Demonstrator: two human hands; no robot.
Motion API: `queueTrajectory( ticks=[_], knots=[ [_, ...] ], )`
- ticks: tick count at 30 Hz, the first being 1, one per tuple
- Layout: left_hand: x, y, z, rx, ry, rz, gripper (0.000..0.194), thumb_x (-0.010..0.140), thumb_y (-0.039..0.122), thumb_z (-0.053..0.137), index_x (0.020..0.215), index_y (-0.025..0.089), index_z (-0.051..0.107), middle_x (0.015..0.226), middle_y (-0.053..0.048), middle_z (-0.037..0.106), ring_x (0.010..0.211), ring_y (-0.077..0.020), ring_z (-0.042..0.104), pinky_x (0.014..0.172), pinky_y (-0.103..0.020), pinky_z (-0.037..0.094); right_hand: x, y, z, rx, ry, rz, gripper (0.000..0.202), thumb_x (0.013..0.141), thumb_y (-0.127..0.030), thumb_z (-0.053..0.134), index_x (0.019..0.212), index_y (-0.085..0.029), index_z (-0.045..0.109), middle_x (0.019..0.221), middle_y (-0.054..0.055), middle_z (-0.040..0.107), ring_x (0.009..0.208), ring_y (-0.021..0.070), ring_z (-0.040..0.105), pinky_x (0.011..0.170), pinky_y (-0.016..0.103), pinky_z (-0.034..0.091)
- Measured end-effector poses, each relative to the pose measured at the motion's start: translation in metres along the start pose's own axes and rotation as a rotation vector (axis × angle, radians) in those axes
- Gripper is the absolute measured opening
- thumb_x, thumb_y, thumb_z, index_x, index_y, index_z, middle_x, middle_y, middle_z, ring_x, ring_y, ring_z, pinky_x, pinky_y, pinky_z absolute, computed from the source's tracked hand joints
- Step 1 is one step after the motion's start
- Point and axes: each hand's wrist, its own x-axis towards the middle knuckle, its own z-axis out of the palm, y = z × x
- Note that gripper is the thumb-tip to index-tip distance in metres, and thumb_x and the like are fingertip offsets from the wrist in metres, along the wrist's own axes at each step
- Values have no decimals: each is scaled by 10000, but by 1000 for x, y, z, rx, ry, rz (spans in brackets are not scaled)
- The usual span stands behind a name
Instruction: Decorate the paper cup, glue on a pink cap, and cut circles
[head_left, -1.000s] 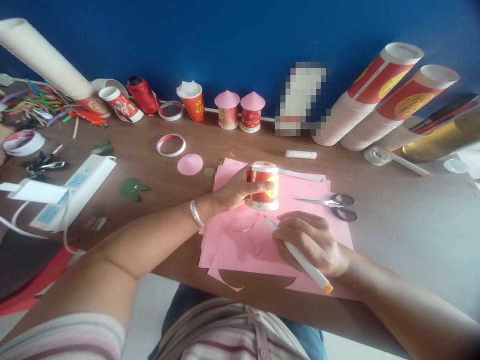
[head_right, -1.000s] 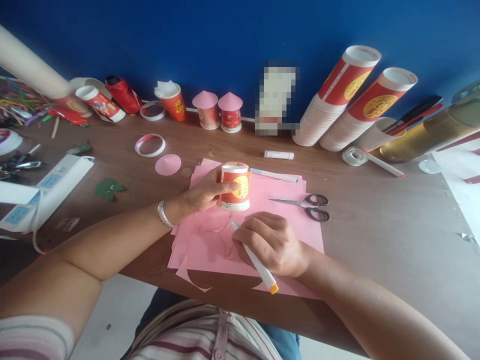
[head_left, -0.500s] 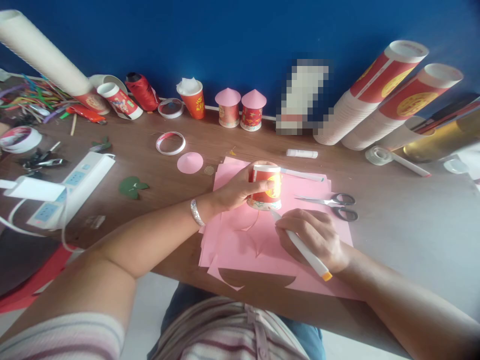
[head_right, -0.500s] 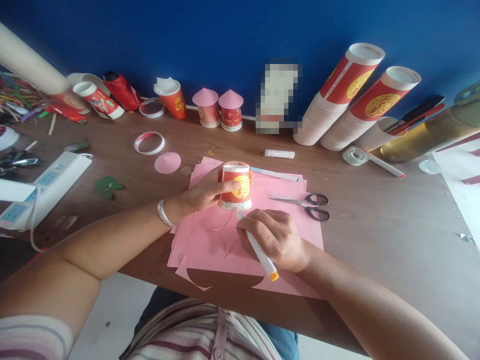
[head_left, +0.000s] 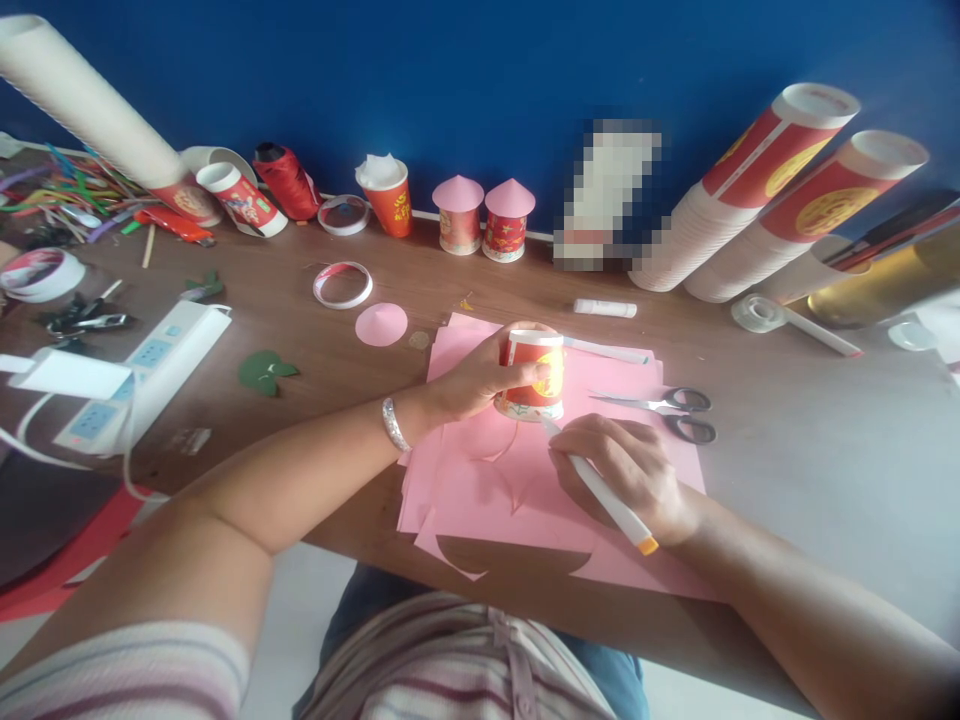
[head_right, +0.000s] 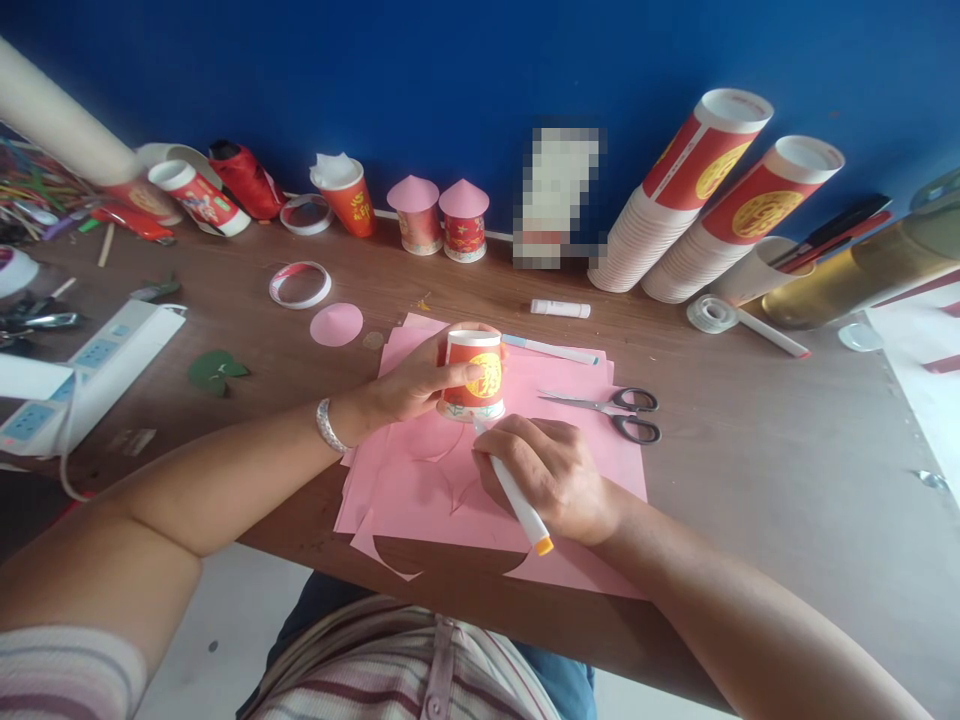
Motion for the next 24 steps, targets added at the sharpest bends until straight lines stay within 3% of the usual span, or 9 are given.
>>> queueTrajectory(
  ticks=[12, 24],
  knots=[
    [1, -1, 0, 0, -54, 31, 368, 832, 334, 813, 1116, 187, 631, 1042, -49, 609, 913, -149, 605, 771, -272, 520, 5, -2, -3, 125, -30, 152, 139, 938, -79, 533, 886, -206, 555, 686, -31, 621, 537, 84, 545, 498, 210, 423],
    [2, 0, -1, 9, -43, 11, 406, 808, 349, 824, 1125, 192, 626, 1041, -58, 631, 903, -160, 608, 750, -275, 517, 2, -1, -4, 60, -11, 9, 187, 902, -5, 603, 949, -184, 574, 724, -8, 642, 555, 100, 596, 509, 228, 480]
  ],
)
